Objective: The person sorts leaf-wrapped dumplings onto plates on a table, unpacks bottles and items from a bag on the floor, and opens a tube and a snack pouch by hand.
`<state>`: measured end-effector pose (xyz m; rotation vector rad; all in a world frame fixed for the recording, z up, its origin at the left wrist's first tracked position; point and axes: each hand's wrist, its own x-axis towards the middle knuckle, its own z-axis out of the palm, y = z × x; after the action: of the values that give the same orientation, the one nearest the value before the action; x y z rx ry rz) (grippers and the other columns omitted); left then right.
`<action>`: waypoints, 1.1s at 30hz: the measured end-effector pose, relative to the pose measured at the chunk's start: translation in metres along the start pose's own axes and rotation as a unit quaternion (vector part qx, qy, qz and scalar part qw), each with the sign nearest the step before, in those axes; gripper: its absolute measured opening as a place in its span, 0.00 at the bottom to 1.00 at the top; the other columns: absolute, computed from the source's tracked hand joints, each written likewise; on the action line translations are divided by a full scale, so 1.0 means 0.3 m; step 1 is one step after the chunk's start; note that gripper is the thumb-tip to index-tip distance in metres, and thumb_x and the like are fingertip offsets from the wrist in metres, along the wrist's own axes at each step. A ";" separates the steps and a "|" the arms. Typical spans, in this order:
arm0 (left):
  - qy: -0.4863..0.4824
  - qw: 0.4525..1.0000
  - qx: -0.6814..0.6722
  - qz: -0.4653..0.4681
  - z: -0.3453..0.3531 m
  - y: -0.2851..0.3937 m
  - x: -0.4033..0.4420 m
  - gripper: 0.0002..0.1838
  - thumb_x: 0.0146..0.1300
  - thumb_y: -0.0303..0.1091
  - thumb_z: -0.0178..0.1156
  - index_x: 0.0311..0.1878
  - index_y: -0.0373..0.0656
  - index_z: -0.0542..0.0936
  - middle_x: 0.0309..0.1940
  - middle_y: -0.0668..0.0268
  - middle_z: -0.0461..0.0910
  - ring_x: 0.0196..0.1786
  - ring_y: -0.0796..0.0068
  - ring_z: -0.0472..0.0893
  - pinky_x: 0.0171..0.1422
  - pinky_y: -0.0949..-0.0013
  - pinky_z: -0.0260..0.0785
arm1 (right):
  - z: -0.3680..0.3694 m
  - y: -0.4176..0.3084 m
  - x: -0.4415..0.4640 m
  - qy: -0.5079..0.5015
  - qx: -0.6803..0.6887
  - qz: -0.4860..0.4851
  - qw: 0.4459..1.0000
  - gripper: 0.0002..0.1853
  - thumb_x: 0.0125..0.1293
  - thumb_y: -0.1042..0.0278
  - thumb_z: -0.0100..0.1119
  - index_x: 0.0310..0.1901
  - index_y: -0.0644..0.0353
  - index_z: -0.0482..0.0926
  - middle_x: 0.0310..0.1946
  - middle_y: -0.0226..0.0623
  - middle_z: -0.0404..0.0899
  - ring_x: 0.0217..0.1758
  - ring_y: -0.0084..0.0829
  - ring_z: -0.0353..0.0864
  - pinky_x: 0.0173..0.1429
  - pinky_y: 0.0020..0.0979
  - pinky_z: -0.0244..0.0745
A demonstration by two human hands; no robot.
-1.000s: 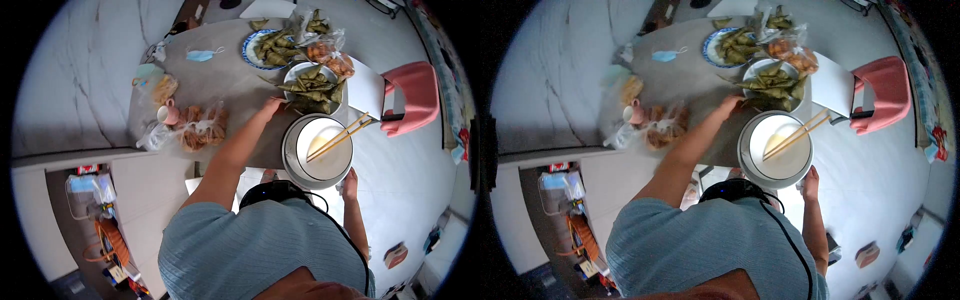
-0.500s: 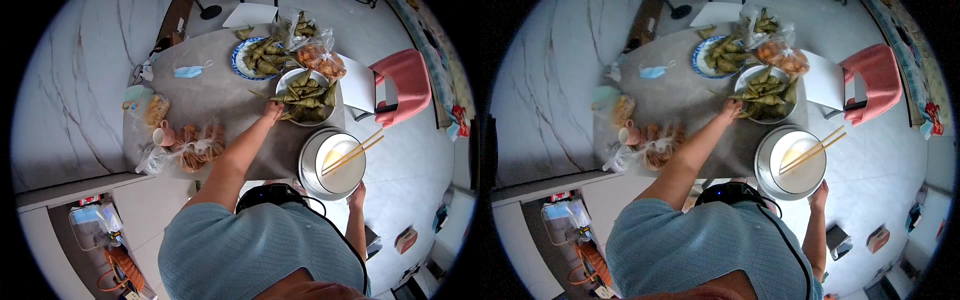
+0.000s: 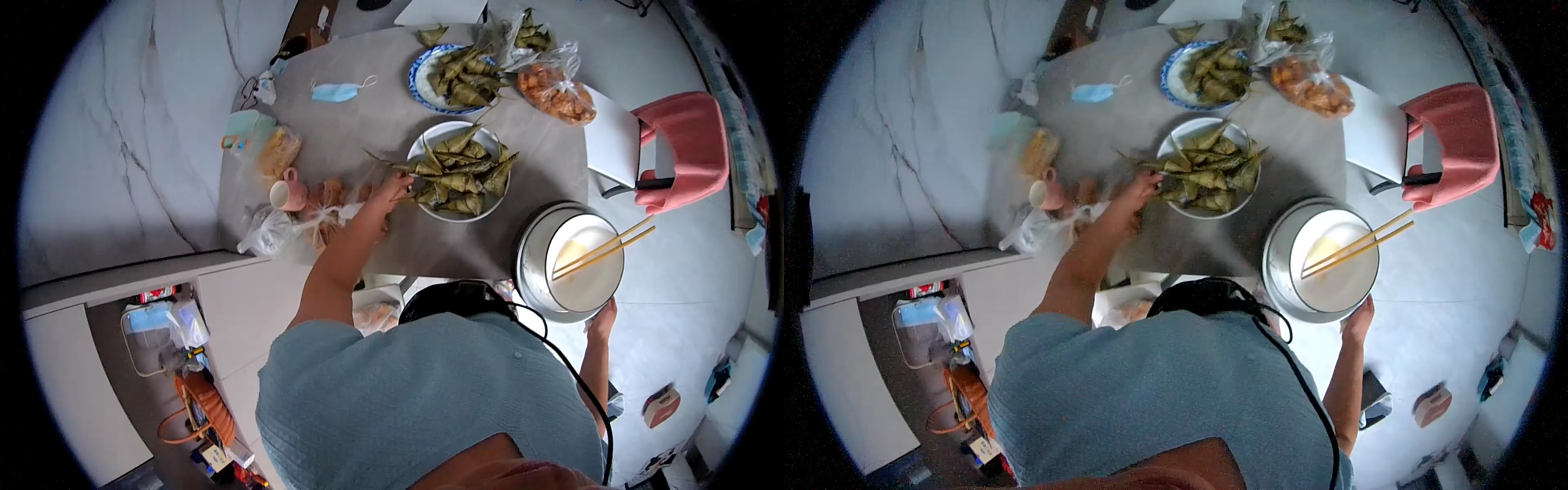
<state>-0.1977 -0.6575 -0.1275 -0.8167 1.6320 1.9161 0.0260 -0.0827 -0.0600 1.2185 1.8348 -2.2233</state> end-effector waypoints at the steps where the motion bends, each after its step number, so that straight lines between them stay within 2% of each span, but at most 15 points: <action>1: 0.007 1.000 -0.006 0.018 -0.060 -0.041 0.071 0.28 0.65 0.37 0.59 0.64 0.37 0.64 0.26 0.68 0.75 0.09 0.84 0.54 0.22 0.77 0.61 | 0.016 -0.021 -0.005 -0.012 -0.009 -0.005 1.000 0.17 0.70 0.65 0.44 0.52 0.69 0.73 0.43 0.40 0.80 0.45 0.32 0.80 0.51 0.31 0.74; 4: 0.010 1.000 0.006 -0.004 -0.088 0.010 -0.024 0.24 0.64 0.34 0.59 0.61 0.36 0.68 0.29 0.65 0.79 0.12 0.80 0.63 0.28 0.76 0.65 | 0.058 -0.028 0.000 -0.026 -0.007 -0.012 1.000 0.17 0.69 0.65 0.44 0.51 0.68 0.73 0.43 0.40 0.80 0.44 0.31 0.80 0.49 0.30 0.74; 5: 0.016 0.987 0.121 0.107 -0.132 -0.005 0.005 0.21 0.64 0.34 0.59 0.59 0.37 0.70 0.32 0.63 0.80 0.17 0.75 0.69 0.33 0.73 0.67 | 0.060 -0.026 0.011 -0.027 -0.028 -0.015 0.999 0.17 0.69 0.65 0.44 0.51 0.68 0.73 0.43 0.39 0.80 0.44 0.31 0.80 0.49 0.30 0.74; 7: 0.024 0.948 0.234 0.213 -0.142 0.014 -0.028 0.19 0.64 0.33 0.58 0.56 0.39 0.73 0.36 0.60 0.81 0.23 0.69 0.76 0.37 0.69 0.69 | 0.082 -0.025 0.026 -0.022 -0.068 -0.028 0.997 0.18 0.69 0.61 0.43 0.48 0.66 0.76 0.40 0.38 0.80 0.43 0.29 0.79 0.48 0.29 0.72; 9: 0.304 0.763 0.445 0.356 -0.021 0.172 -0.221 0.13 0.62 0.32 0.57 0.50 0.43 0.77 0.41 0.59 0.80 0.38 0.58 0.79 0.41 0.61 0.70 | 0.097 -0.021 0.040 -0.031 -0.066 -0.044 0.996 0.18 0.69 0.61 0.44 0.48 0.66 0.76 0.40 0.39 0.80 0.43 0.30 0.79 0.48 0.29 0.72; 10: 0.304 0.763 0.445 0.356 0.029 0.224 -0.288 0.13 0.62 0.32 0.57 0.50 0.43 0.77 0.41 0.59 0.80 0.38 0.58 0.79 0.41 0.61 0.70 | 0.105 -0.021 0.048 -0.038 -0.063 -0.061 0.995 0.18 0.70 0.61 0.44 0.48 0.66 0.76 0.41 0.39 0.80 0.44 0.30 0.79 0.48 0.29 0.72; 12: 0.253 0.635 0.487 0.543 0.115 0.270 -0.383 0.11 0.61 0.33 0.59 0.47 0.48 0.78 0.42 0.60 0.78 0.42 0.53 0.78 0.43 0.58 0.70 | 0.125 -0.034 0.056 -0.026 -0.058 -0.034 0.997 0.18 0.71 0.61 0.42 0.50 0.67 0.75 0.42 0.39 0.80 0.45 0.30 0.79 0.49 0.29 0.72; 13: 0.254 0.635 0.488 0.542 0.149 0.252 -0.399 0.11 0.61 0.33 0.59 0.47 0.48 0.78 0.42 0.60 0.78 0.42 0.53 0.78 0.43 0.58 0.70 | 0.131 -0.040 0.058 -0.023 -0.048 -0.031 0.998 0.19 0.71 0.61 0.42 0.51 0.67 0.74 0.43 0.39 0.80 0.46 0.30 0.79 0.50 0.29 0.72; 15: 0.043 0.695 0.590 0.409 0.226 0.215 -0.413 0.16 0.59 0.31 0.62 0.51 0.43 0.76 0.43 0.59 0.77 0.47 0.57 0.78 0.49 0.57 0.72 | 0.133 -0.040 0.055 -0.022 -0.036 -0.029 0.999 0.19 0.72 0.61 0.41 0.52 0.67 0.74 0.43 0.39 0.80 0.46 0.30 0.79 0.50 0.29 0.72; 16: 0.043 0.694 0.590 0.409 0.254 0.189 -0.402 0.16 0.59 0.31 0.62 0.51 0.43 0.76 0.43 0.59 0.77 0.47 0.57 0.78 0.49 0.57 0.72 | 0.127 -0.038 0.061 -0.026 -0.039 -0.026 0.999 0.19 0.72 0.61 0.41 0.53 0.67 0.74 0.44 0.38 0.80 0.47 0.31 0.79 0.51 0.30 0.72; 18: 0.065 0.548 0.653 0.518 0.290 0.124 -0.356 0.21 0.55 0.37 0.66 0.52 0.42 0.76 0.44 0.61 0.77 0.53 0.59 0.75 0.54 0.59 0.70 | 0.125 -0.021 0.062 -0.027 -0.037 -0.026 0.999 0.19 0.72 0.61 0.41 0.54 0.67 0.73 0.45 0.38 0.80 0.48 0.31 0.79 0.51 0.30 0.72; 22: 0.112 0.520 0.694 0.485 0.333 0.085 -0.244 0.26 0.49 0.43 0.69 0.50 0.42 0.77 0.41 0.65 0.76 0.52 0.63 0.72 0.54 0.60 0.68 | 0.123 -0.013 0.038 -0.003 -0.043 -0.026 0.999 0.18 0.72 0.61 0.43 0.53 0.67 0.73 0.44 0.38 0.79 0.47 0.31 0.79 0.51 0.30 0.73; 28: 0.051 0.540 0.709 0.450 0.315 0.105 -0.247 0.21 0.50 0.43 0.68 0.45 0.41 0.79 0.37 0.62 0.75 0.49 0.61 0.72 0.52 0.60 0.69 | 0.131 0.000 0.006 -0.007 -0.024 -0.024 0.999 0.18 0.73 0.61 0.42 0.53 0.67 0.73 0.43 0.38 0.79 0.45 0.31 0.79 0.49 0.30 0.73; 30: 0.073 0.621 0.670 0.400 0.311 0.120 -0.300 0.18 0.56 0.40 0.63 0.48 0.43 0.80 0.42 0.60 0.76 0.50 0.58 0.74 0.52 0.57 0.71 | 0.119 0.014 0.004 -0.008 -0.030 -0.032 0.999 0.18 0.73 0.61 0.42 0.53 0.66 0.73 0.43 0.38 0.79 0.44 0.30 0.79 0.48 0.29 0.73; 33: 0.086 0.624 0.654 0.420 0.241 0.067 -0.250 0.16 0.57 0.37 0.62 0.48 0.44 0.79 0.44 0.60 0.77 0.49 0.57 0.75 0.51 0.56 0.71 | 0.095 0.036 0.003 -0.005 -0.044 -0.024 0.999 0.17 0.73 0.62 0.42 0.52 0.66 0.73 0.42 0.38 0.80 0.43 0.29 0.79 0.47 0.28 0.73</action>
<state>-0.1686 -0.5885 -0.0525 0.5146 3.0702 0.3886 0.0149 -0.1097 -0.0691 1.1591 1.9561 -2.1435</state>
